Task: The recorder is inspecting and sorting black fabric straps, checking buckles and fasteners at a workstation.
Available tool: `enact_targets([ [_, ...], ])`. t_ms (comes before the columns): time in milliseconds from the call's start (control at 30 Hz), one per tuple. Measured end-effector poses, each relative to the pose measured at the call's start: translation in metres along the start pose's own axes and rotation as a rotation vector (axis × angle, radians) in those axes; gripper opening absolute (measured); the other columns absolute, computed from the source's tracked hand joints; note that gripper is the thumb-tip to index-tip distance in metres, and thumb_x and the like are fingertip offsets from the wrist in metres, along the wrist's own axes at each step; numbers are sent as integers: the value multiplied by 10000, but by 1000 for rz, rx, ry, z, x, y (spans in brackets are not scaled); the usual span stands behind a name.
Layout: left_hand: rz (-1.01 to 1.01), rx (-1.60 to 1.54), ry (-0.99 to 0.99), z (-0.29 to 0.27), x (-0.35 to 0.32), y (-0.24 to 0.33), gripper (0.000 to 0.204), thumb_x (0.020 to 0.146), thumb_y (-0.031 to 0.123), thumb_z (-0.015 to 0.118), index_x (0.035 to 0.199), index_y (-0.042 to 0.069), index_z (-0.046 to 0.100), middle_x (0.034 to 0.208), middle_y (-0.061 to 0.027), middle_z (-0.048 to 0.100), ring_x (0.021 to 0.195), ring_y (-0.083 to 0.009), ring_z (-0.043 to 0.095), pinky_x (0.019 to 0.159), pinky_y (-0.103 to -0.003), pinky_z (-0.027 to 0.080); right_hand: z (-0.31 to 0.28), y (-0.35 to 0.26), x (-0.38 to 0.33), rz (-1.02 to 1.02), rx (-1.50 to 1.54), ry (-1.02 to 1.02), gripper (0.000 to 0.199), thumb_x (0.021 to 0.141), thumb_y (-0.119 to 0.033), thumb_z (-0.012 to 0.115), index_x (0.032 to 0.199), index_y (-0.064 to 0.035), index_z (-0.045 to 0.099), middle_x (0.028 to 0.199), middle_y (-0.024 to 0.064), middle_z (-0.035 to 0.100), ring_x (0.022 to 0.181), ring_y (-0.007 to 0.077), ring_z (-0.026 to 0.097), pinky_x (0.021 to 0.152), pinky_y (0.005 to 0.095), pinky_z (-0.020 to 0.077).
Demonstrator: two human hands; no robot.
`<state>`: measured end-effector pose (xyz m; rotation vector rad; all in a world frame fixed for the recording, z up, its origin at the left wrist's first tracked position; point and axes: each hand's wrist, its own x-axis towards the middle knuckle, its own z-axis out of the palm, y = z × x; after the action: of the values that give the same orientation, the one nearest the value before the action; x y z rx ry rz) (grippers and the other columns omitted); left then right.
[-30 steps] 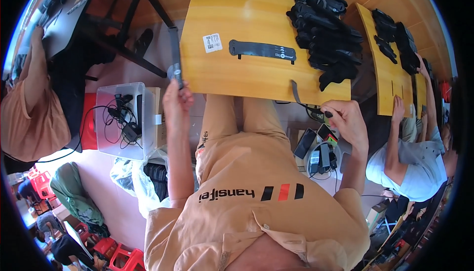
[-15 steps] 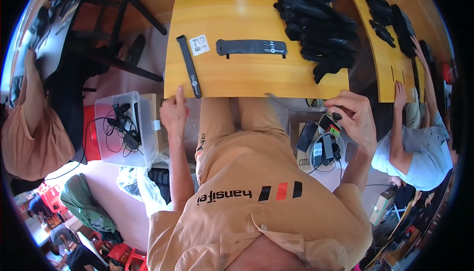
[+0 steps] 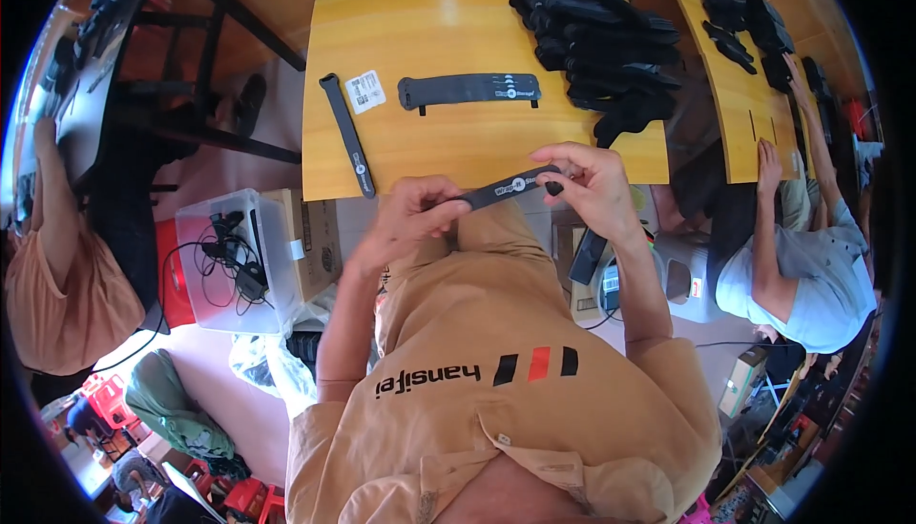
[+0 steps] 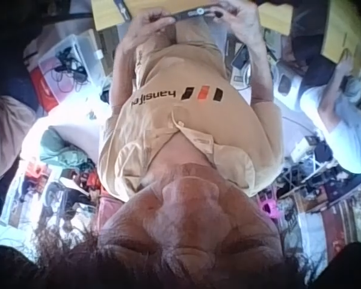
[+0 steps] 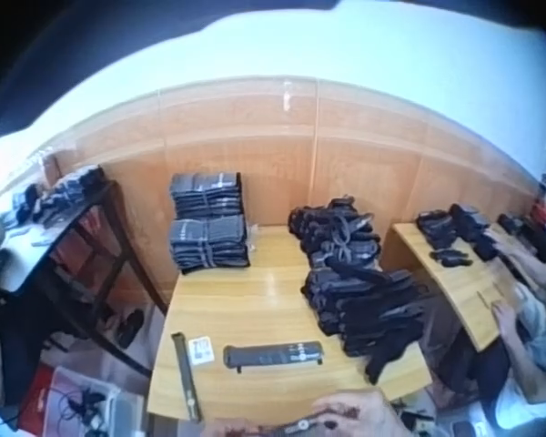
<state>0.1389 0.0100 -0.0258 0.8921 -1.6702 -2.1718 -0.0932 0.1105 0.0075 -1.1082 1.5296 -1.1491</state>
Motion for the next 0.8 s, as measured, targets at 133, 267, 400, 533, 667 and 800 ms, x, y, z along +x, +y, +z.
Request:
enact_targets([
  [133, -30, 122, -38, -29, -3, -1, 112, 846, 125, 642, 858, 17, 613, 696, 40, 531, 639, -27, 473, 558, -178, 388, -4, 25, 11, 129, 57, 45, 178, 813, 72, 594, 983, 37, 630, 791, 86, 672, 651, 91, 632, 566, 198, 523],
  [267, -59, 91, 32, -51, 3, -6, 114, 854, 109, 626, 895, 3, 612, 710, 26, 551, 675, -40, 501, 607, -191, 424, -8, 41, 24, 212, 164, 122, 98, 809, 50, 617, 905, 34, 628, 765, 80, 670, 611, 89, 628, 545, 197, 519],
  [400, -71, 22, 208, -51, 21, -9, 121, 866, 122, 607, 891, 3, 612, 696, 3, 572, 634, -58, 528, 603, -200, 438, -15, 61, 36, 223, 227, 229, 80, 810, -26, 642, 884, -1, 625, 744, 67, 655, 576, 82, 606, 524, 183, 497],
  [533, -79, 82, 333, -49, 42, -12, 127, 869, 125, 604, 891, 0, 611, 693, -3, 582, 614, -61, 534, 574, -198, 440, -16, 70, 49, 216, 300, 278, 64, 833, -9, 603, 892, 9, 621, 766, 49, 651, 604, 66, 595, 500, 166, 456],
  [667, -11, 53, 440, -55, 62, -20, 126, 871, 127, 605, 886, 3, 618, 691, -7, 589, 593, -58, 531, 538, -196, 441, -17, 78, 62, 183, 283, 312, 88, 835, -5, 591, 915, 8, 626, 789, 30, 640, 625, 47, 567, 477, 161, 413],
  [800, 16, -21, 517, -57, 75, -25, 128, 863, 130, 618, 877, 2, 621, 677, -8, 584, 572, -52, 515, 523, -199, 434, -17, 80, 74, 148, 200, 355, 93, 838, -6, 590, 920, 1, 635, 757, 9, 615, 597, 31, 525, 457, 162, 385],
])
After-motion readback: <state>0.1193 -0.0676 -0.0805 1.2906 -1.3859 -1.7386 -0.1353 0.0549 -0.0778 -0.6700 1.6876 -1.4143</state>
